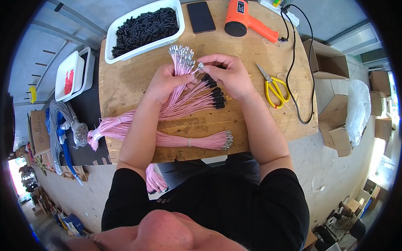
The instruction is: Slide black insulating sleeves onto the ends of bundled wires.
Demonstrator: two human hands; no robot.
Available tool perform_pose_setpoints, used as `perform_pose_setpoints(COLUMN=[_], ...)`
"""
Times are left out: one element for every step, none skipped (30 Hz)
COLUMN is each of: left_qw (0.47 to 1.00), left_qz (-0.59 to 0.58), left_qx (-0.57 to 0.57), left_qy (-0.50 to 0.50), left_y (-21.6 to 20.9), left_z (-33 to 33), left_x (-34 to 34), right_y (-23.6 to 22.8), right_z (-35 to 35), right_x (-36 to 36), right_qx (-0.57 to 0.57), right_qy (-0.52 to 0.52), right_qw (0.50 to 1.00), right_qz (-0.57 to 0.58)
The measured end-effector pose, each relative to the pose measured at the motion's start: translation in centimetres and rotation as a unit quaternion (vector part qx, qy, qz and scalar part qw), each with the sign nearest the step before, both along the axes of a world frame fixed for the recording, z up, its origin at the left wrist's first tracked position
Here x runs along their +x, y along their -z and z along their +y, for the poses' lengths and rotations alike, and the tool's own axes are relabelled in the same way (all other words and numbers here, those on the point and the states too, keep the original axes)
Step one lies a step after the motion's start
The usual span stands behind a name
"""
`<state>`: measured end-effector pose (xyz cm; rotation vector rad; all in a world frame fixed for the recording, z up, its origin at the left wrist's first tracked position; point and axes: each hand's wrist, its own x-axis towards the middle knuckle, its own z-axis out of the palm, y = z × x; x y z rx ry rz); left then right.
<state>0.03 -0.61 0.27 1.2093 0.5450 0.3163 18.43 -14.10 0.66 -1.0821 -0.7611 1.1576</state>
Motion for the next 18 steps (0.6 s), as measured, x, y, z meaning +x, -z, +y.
perform_pose_setpoints(left_qw=[1.0, 1.0, 1.0, 1.0, 0.999, 0.999, 1.0, 1.0, 1.0, 1.0, 1.0, 1.0, 1.0, 1.0, 1.0, 1.0, 0.999, 0.999], left_qz=[-0.003, -0.006, -0.006, -0.005, -0.004, -0.004, -0.004, -0.004, -0.004, -0.008, -0.013, -0.013, -0.009, -0.005, -0.005, -0.009, -0.012, -0.012], left_qx=[-0.001, -0.002, -0.002, 0.005, 0.012, 0.012, 0.01, 0.008, 0.008, -0.002, -0.013, -0.013, -0.012, -0.012, -0.012, -0.014, -0.016, -0.016], left_qy=[0.007, 0.015, 0.015, 0.023, 0.031, 0.03, 0.027, 0.024, 0.024, 0.007, -0.01, -0.01, -0.015, -0.02, -0.021, -0.024, -0.027, -0.027], left_y=[-0.1, -0.14, -0.13, -0.07, -0.04, 0.02, 0.07, 0.13, 0.21, 0.36, 0.42, 0.38, 0.28, 0.24, 0.3, 0.4, 0.46, 0.33], left_z=[-0.02, -0.03, 0.04, 0.14, 0.19, 0.18, 0.17, 0.14, 0.17, 0.23, 0.26, 0.23, 0.2, 0.19, 0.2, 0.23, 0.25, 0.16], left_x=[-0.02, -0.02, -0.06, -0.11, -0.12, -0.13, -0.13, -0.11, -0.12, -0.1, -0.11, -0.06, -0.01, 0.01, -0.02, -0.05, -0.09, -0.05], right_y=[0.0, 0.01, -0.02, 0.12, 0.38, 0.54, 0.56, 0.45, 0.27, 0.13, -0.01, -0.1, -0.19, -0.26, -0.29, -0.25, -0.18, -0.13], right_z=[0.06, 0.15, 0.22, 0.26, 0.29, 0.34, 0.33, 0.31, 0.32, 0.29, 0.23, 0.16, 0.12, 0.1, 0.12, 0.19, 0.29, 0.33], right_x=[-0.01, -0.03, -0.04, 0.03, 0.1, 0.1, 0.1, 0.09, 0.03, -0.05, -0.17, -0.25, -0.32, -0.39, -0.46, -0.52, -0.58, -0.57], right_qx=[0.0, 0.011, 0.023, 0.023, 0.015, 0.006, 0.006, -0.002, -0.01, -0.01, -0.013, -0.017, -0.017, -0.021, -0.025, -0.025, -0.034, -0.044], right_qy=[0.0, -0.001, -0.003, -0.002, 0.007, 0.016, 0.016, 0.019, 0.022, 0.021, 0.02, 0.02, 0.02, 0.015, 0.01, 0.009, 0.016, 0.024], right_qw=[1.0, 0.999, 0.997, 0.997, 0.999, 1.0, 1.0, 0.999, 0.999, 0.999, 1.0, 1.0, 1.0, 1.0, 0.999, 0.999, 0.999, 0.999], right_qz=[0.0, 0.037, 0.073, 0.073, 0.048, 0.024, 0.025, 0.026, 0.027, 0.027, 0.02, 0.012, 0.012, 0.015, 0.017, 0.018, 0.02, 0.022])
